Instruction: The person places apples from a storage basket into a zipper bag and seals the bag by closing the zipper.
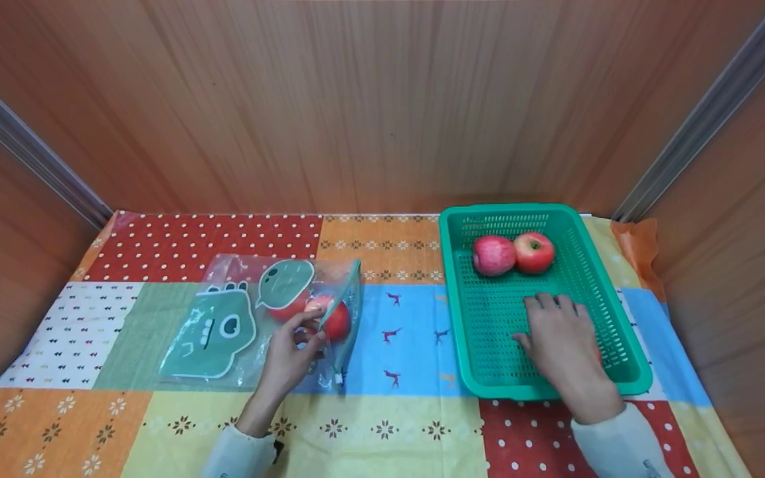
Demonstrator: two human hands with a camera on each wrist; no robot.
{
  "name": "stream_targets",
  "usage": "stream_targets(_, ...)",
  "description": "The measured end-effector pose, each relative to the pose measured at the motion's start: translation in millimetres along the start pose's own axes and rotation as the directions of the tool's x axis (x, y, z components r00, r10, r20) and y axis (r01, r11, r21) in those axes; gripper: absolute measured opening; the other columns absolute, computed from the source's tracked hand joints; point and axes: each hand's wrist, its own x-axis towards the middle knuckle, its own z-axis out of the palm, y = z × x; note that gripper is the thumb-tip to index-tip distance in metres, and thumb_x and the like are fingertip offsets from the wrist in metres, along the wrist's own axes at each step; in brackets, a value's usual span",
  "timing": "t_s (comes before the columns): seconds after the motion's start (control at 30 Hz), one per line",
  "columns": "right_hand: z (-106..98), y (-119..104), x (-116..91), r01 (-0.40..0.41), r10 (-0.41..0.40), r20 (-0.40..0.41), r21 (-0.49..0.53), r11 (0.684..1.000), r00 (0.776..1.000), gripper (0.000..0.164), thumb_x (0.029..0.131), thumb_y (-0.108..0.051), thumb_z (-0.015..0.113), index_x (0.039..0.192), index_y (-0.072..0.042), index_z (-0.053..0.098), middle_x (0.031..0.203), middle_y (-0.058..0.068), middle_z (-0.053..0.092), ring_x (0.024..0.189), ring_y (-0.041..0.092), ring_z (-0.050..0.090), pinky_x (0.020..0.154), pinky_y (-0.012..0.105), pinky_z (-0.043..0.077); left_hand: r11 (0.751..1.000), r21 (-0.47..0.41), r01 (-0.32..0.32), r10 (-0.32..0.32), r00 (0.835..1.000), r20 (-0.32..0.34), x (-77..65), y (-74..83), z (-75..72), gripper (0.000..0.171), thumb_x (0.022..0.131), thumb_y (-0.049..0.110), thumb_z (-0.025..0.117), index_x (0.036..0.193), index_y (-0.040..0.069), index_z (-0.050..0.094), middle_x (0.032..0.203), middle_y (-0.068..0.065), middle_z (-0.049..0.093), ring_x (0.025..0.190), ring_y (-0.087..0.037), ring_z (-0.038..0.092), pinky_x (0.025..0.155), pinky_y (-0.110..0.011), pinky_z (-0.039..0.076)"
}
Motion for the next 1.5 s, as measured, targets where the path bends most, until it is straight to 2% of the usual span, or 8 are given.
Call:
stream_targets(0.27, 3.2, 26.7, -4.3, 0.019, -0.02, 0.014, 0.014, 1.0, 1.0, 0.073, 0.069, -0.017, 0.1, 0.125, 0.013, 0.064, 0.115, 0.036, 0.067, 0.102, 0.057, 0.062, 0.078, 0.072, 0.056, 1.0, 0.009, -0.001, 0.001, 1.0, 0.006, 0.4, -0.2, -0.5, 0.039, 0.093, -0.009, 0.069, 0.13, 0.002, 0.07, 0.109, -0.012, 0.07, 0.087, -0.02, 0.064, 0.075, -0.024, 0.059)
stream_targets(0.43, 3.8, 41.4, -5.9, 0.008, -0.008, 0.095, 0.007, 1.0, 0.995, 0.064, 0.075, -0.016, 0.094, 0.123, 0.015, 0.064, 0.112, 0.036, 0.067, 0.095, 0.055, 0.063, 0.073, 0.069, 0.058, 1.0, 0.013, -0.007, 0.007, 1.0, 0.015, 1.3, -0.9, -1.1, 0.038, 0.093, -0.008, 0.069, 0.13, 0.002, 0.07, 0.108, -0.012, 0.07, 0.087, -0.02, 0.065, 0.075, -0.023, 0.058)
stream_targets(0.6, 7.9, 54.3, -5.9, -0.006, 0.004, 0.189, 0.011, 1.0, 0.982, 0.061, 0.08, -0.018, 0.089, 0.124, 0.016, 0.064, 0.112, 0.037, 0.067, 0.095, 0.054, 0.062, 0.073, 0.068, 0.058, 1.0, 0.008, -0.014, 0.014, 1.0, 0.013, 1.4, -1.6, -0.7, 0.037, 0.093, -0.009, 0.069, 0.129, 0.002, 0.07, 0.107, -0.012, 0.07, 0.085, -0.02, 0.064, 0.073, -0.023, 0.058)
stream_targets(0.83, 9.6, 68.4, -5.7, -0.056, 0.05, 0.347, 0.009, 0.998, 0.937, 0.075, 0.077, -0.023, 0.095, 0.13, 0.016, 0.058, 0.111, 0.035, 0.063, 0.097, 0.053, 0.058, 0.072, 0.065, 0.059, 1.0, -0.021, -0.005, 0.006, 1.0, 0.022, -0.1, -1.5, -0.6, 0.037, 0.095, -0.009, 0.067, 0.13, 0.002, 0.069, 0.107, -0.013, 0.069, 0.081, -0.018, 0.064, 0.066, -0.024, 0.059)
stream_targets(1.03, 11.6, 73.0, -5.0, -0.136, 0.091, 0.449, 0.07, 0.988, 0.889, 0.055, 0.077, -0.029, 0.094, 0.104, 0.003, 0.058, 0.088, 0.015, 0.06, 0.08, 0.035, 0.058, 0.062, 0.05, 0.057, 1.0, -0.017, -0.008, 0.008, 1.0, 0.017, -1.1, -2.7, -0.6, 0.037, 0.094, -0.011, 0.067, 0.128, 0.001, 0.07, 0.106, -0.012, 0.069, 0.081, -0.017, 0.063, 0.066, -0.024, 0.06)
stream_targets(1.13, 11.7, 73.4, -5.2, -0.153, 0.098, 0.477, 0.08, 0.985, 0.874, 0.055, 0.078, -0.029, 0.094, 0.104, 0.002, 0.056, 0.088, 0.015, 0.06, 0.08, 0.036, 0.058, 0.062, 0.05, 0.057, 1.0, -0.013, -0.015, 0.015, 1.0, 0.01, -1.2, -3.6, -0.6, 0.036, 0.093, -0.011, 0.068, 0.127, 0.001, 0.07, 0.105, -0.013, 0.07, 0.081, -0.017, 0.064, 0.066, -0.024, 0.06)
stream_targets(1.27, 10.9, 73.9, -4.9, -0.139, 0.087, 0.48, 0.072, 0.988, 0.873, 0.061, 0.074, -0.026, 0.097, 0.108, 0.004, 0.055, 0.089, 0.017, 0.06, 0.082, 0.039, 0.058, 0.062, 0.051, 0.059, 1.0, -0.018, -0.018, 0.019, 1.0, 0.005, -1.3, -4.2, -1.0, 0.036, 0.093, -0.011, 0.068, 0.128, 0.0, 0.07, 0.104, -0.013, 0.07, 0.081, -0.016, 0.064, 0.066, -0.025, 0.06)
stream_targets(1.5, 11.9, 73.6, -5.7, -0.111, 0.069, 0.47, 0.062, 0.992, 0.88, 0.06, 0.07, -0.018, 0.098, 0.108, 0.005, 0.057, 0.086, 0.016, 0.061, 0.079, 0.037, 0.058, 0.06, 0.049, 0.059, 1.0, -0.02, -0.012, 0.013, 1.0, 0.015, -1.2, -4.1, -2.3, 0.035, 0.094, -0.01, 0.067, 0.128, 0.0, 0.07, 0.104, -0.013, 0.069, 0.081, -0.018, 0.065, 0.067, -0.024, 0.06)
